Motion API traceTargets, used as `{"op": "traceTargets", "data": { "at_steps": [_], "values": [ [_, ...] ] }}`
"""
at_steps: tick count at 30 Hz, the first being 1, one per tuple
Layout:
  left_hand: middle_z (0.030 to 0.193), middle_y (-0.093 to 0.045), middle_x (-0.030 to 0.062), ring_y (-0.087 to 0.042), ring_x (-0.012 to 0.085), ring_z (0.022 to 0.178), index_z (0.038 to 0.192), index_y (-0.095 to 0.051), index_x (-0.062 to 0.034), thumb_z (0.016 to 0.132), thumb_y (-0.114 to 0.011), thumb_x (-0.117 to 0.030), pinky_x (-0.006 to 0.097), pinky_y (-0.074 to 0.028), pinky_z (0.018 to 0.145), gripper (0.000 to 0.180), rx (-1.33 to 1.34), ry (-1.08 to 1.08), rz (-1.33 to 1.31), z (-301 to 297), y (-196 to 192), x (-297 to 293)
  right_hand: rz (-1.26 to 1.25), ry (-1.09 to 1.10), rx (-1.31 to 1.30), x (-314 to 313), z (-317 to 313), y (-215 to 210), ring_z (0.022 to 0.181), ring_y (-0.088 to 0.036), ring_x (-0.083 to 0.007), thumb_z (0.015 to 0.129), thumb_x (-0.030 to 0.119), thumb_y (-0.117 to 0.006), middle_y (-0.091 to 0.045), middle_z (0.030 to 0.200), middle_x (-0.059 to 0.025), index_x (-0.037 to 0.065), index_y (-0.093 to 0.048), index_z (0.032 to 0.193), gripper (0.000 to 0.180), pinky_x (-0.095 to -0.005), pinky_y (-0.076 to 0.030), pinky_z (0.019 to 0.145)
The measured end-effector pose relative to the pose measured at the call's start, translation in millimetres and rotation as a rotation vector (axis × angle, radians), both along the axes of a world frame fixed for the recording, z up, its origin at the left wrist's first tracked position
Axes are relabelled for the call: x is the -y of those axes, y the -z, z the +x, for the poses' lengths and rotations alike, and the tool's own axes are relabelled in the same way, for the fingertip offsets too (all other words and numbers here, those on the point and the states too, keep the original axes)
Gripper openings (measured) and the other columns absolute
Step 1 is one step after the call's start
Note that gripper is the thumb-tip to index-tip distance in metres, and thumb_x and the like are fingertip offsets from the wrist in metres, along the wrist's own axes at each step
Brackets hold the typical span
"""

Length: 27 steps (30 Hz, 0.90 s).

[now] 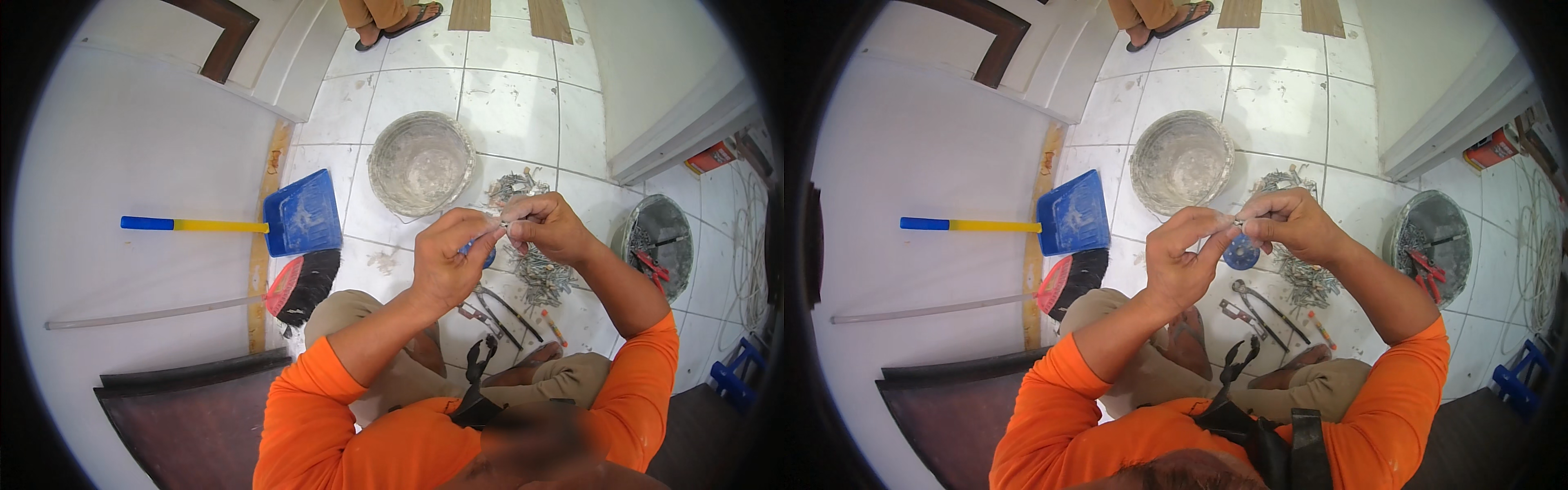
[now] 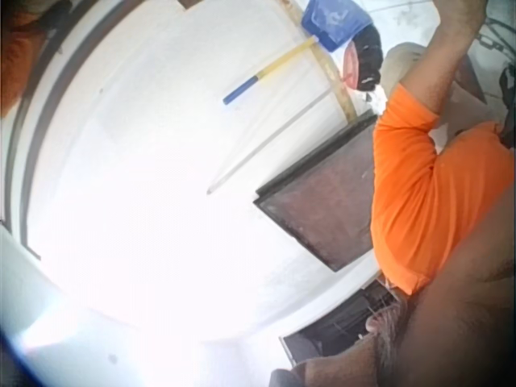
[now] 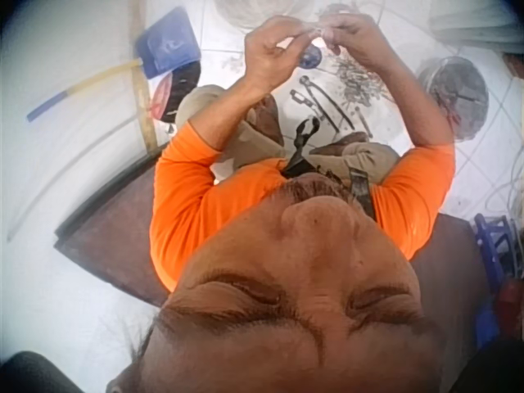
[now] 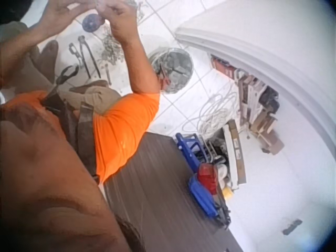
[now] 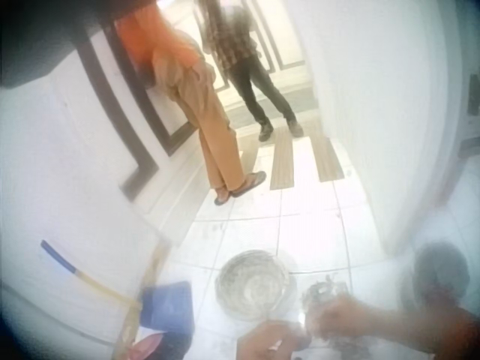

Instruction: The person sits on a tiled floor and repeatedly picks up small metal fasteners and blue plastic discs from a pile. They insert the fasteners into the discs by hand, then place the assembled units back onto the floor. Tools and a dustpan are visible nearby but not used.

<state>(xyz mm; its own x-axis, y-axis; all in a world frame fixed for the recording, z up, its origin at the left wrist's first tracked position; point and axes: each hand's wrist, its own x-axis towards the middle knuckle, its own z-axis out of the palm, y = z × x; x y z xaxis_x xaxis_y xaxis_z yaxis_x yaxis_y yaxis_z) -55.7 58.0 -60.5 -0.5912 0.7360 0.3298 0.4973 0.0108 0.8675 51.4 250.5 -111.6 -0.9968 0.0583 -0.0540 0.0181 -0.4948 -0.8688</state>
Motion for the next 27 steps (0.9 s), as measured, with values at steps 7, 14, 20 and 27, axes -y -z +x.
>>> {"op": "traceTargets", "data": {
  "at_steps": [7, 14, 20, 27],
  "values": [
    [0.099, -0.072, 0.0114, -0.07, 0.0212, 0.078, 0.107, -0.075, -0.001, 0.09, -0.076, 0.002, 0.032, -0.054, 0.067, 0.017, -0.092, 0.064, -0.005, -4, -7, 0, 0.045, 0.004, -0.002, -1, 2, 2, 0.077, -0.064, -0.0114, 0.092, 0.006, -0.08, -0.071, 0.094, -0.0061, -0.001, -0.076, 0.103, 0.013, -0.0261, -0.052, 0.065],
    [0.095, -0.072, 0.0132, -0.07, 0.0225, 0.081, 0.1, -0.074, 0.0007, 0.09, -0.077, 0.001, 0.031, -0.054, 0.071, 0.01, 0.019, 0.118, -0.053, 0, -19, -1, 0.429, 0.074, -0.146, -12, 7, -19, 0.087, -0.066, -0.0128, 0.087, 0.0, -0.08, -0.072, 0.097, -0.0064, 0.001, -0.078, 0.1, 0.013, -0.0278, -0.052, 0.075],
    [0.091, -0.072, 0.0127, -0.069, 0.0205, 0.079, 0.097, -0.075, 0.0, 0.09, -0.077, -0.002, 0.031, -0.053, 0.071, 0.007, -0.001, 0.183, -0.138, -5, -21, 2, 0.648, 0.107, -0.239, -14, 8, -30, 0.089, -0.066, -0.0182, 0.084, -0.003, -0.08, -0.073, 0.094, -0.0064, 0.005, -0.08, 0.098, 0.016, -0.0326, -0.052, 0.08],
    [0.087, -0.072, 0.0119, -0.068, 0.0208, 0.078, 0.095, -0.074, -0.0002, 0.091, -0.076, -0.004, 0.032, -0.052, 0.069, 0.005, 0.04, 0.156, -0.21, -4, -23, 4, 0.855, 0.155, -0.327, -10, 8, -41, 0.088, -0.066, -0.0266, 0.083, -0.005, -0.078, -0.07, 0.092, -0.0101, 0.004, -0.075, 0.096, 0.016, -0.036, -0.052, 0.078]
  ]
}}
